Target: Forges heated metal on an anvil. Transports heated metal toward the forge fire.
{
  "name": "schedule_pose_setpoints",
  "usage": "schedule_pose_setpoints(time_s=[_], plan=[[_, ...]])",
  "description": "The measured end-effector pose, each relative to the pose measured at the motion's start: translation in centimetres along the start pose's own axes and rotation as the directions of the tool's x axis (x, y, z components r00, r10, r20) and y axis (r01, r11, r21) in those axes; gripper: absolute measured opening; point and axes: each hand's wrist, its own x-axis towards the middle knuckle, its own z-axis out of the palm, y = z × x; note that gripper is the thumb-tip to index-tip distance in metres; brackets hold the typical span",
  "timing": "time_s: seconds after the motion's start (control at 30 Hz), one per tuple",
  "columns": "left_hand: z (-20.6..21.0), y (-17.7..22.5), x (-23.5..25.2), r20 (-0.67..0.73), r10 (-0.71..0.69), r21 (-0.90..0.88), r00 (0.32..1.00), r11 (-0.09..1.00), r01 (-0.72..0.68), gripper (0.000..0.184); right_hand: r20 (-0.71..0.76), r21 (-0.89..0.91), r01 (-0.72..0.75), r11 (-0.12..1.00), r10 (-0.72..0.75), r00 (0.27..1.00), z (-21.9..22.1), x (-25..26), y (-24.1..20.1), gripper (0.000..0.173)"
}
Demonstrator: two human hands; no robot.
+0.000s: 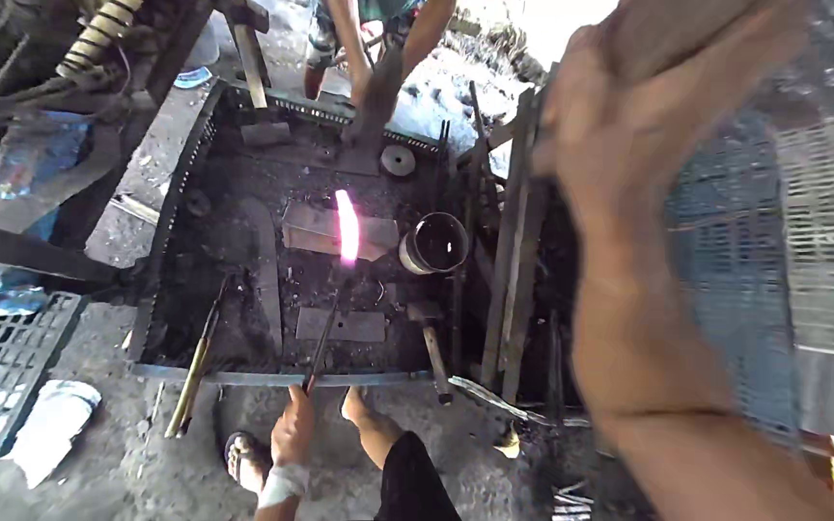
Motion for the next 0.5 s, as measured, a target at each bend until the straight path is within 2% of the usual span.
schedule_pose_setpoints(time_s=[0.03, 0.07, 0.1, 0.13, 0.17, 0.2, 0.23, 0.27, 0.3, 0.4, 0.5], plan=[[0.0, 0.2, 0.2, 0.007, -0.008, 0.004, 1.0, 1.0, 0.008, 0.048, 0.08, 0.022, -0.124, 0.992, 0.122, 0.989, 3.7, -4.5, 1.4, 0.056], [0.2, 0.2, 0.4, -0.008, -0.005, 0.014, 1.0, 1.0, 0.005, 0.047, 0.198, 0.046, -0.287, 0.957, 0.273, 0.941, 8.2, -9.8, 3.5, 0.054], [0.5, 0.0, 0.7, -0.033, 0.003, 0.017, 0.999, 1.0, -0.003, 0.045, 0.341, 0.09, -0.452, 0.887, 0.399, 0.851, 13.2, -15.4, 6.3, 0.05], [0.8, -0.3, 0.7, -0.074, 0.02, 0.023, 0.997, 1.0, -0.018, 0.043, 0.511, 0.075, -0.64, 0.765, 0.521, 0.684, 17.5, -20.5, 9.1, 0.043], [0.8, -0.6, 0.3, -0.112, 0.034, 0.032, 0.993, 0.999, -0.031, 0.041, 0.636, 0.016, -0.789, 0.615, 0.602, 0.482, 20.3, -23.9, 11.3, 0.036], [0.4, -0.8, -0.5, -0.137, 0.048, 0.033, 0.989, 0.998, -0.044, 0.041, 0.716, -0.07, -0.89, 0.451, 0.644, 0.27, 21.1, -24.7, 12.3, 0.035], [-0.8, -0.8, -1.1, -0.153, 0.059, 0.029, 0.986, 0.998, -0.056, 0.042, 0.734, -0.124, -0.932, 0.341, 0.663, 0.145, 20.5, -23.0, 12.4, 0.033], [-2.2, -0.6, -1.6, -0.152, 0.063, 0.024, 0.986, 0.998, -0.06, 0.043, 0.725, -0.122, -0.943, 0.31, 0.676, 0.129, 18.6, -20.0, 11.7, 0.032], [-3.2, -0.7, -2.5, -0.116, 0.066, 0.019, 0.991, 0.998, -0.064, 0.045, 0.701, -0.11, -0.936, 0.335, 0.693, 0.166, 15.5, -17.8, 10.9, 0.033], [-4.8, -1.4, -2.2, -0.078, 0.092, 0.029, 0.993, 0.996, -0.09, 0.046, 0.627, -0.025, -0.861, 0.508, 0.679, 0.382, 4.3, -14.2, 7.9, 0.033], [-3.7, -2.4, -0.4, -0.088, 0.115, 0.04, 0.989, 0.993, -0.112, 0.05, 0.599, 0.033, -0.793, 0.609, 0.623, 0.503, -4.5, -13.0, 4.3, 0.03]])
